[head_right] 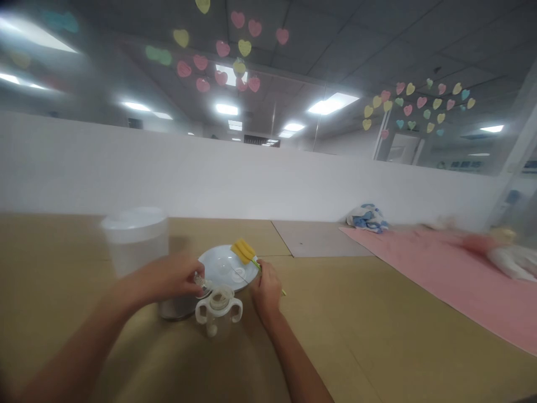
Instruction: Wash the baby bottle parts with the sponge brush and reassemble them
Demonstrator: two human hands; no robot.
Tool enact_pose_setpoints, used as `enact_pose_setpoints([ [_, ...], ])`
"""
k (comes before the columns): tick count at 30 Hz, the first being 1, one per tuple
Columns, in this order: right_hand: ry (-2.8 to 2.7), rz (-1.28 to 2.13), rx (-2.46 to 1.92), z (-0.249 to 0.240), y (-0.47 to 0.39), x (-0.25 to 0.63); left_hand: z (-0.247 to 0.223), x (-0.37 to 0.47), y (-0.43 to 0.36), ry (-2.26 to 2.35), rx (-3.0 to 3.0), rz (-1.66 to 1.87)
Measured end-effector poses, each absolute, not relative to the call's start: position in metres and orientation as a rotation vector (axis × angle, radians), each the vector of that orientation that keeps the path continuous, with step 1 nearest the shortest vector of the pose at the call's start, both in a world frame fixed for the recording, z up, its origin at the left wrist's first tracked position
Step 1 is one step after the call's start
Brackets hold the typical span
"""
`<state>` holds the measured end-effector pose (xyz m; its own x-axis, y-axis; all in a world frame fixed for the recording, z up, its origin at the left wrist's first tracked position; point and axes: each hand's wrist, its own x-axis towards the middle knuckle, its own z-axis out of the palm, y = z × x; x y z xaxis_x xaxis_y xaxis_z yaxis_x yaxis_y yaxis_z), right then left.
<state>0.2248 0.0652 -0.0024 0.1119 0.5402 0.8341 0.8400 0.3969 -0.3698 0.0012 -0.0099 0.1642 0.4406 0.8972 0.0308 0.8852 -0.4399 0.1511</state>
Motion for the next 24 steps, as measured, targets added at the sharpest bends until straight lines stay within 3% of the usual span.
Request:
enact_pose_setpoints([
  [24, -1.569, -0.301, -1.291, -0.0022, 0.0641, 0.2247, 0.1658, 0.0023, -0.0079, 1.608, 2.553, 0.144],
])
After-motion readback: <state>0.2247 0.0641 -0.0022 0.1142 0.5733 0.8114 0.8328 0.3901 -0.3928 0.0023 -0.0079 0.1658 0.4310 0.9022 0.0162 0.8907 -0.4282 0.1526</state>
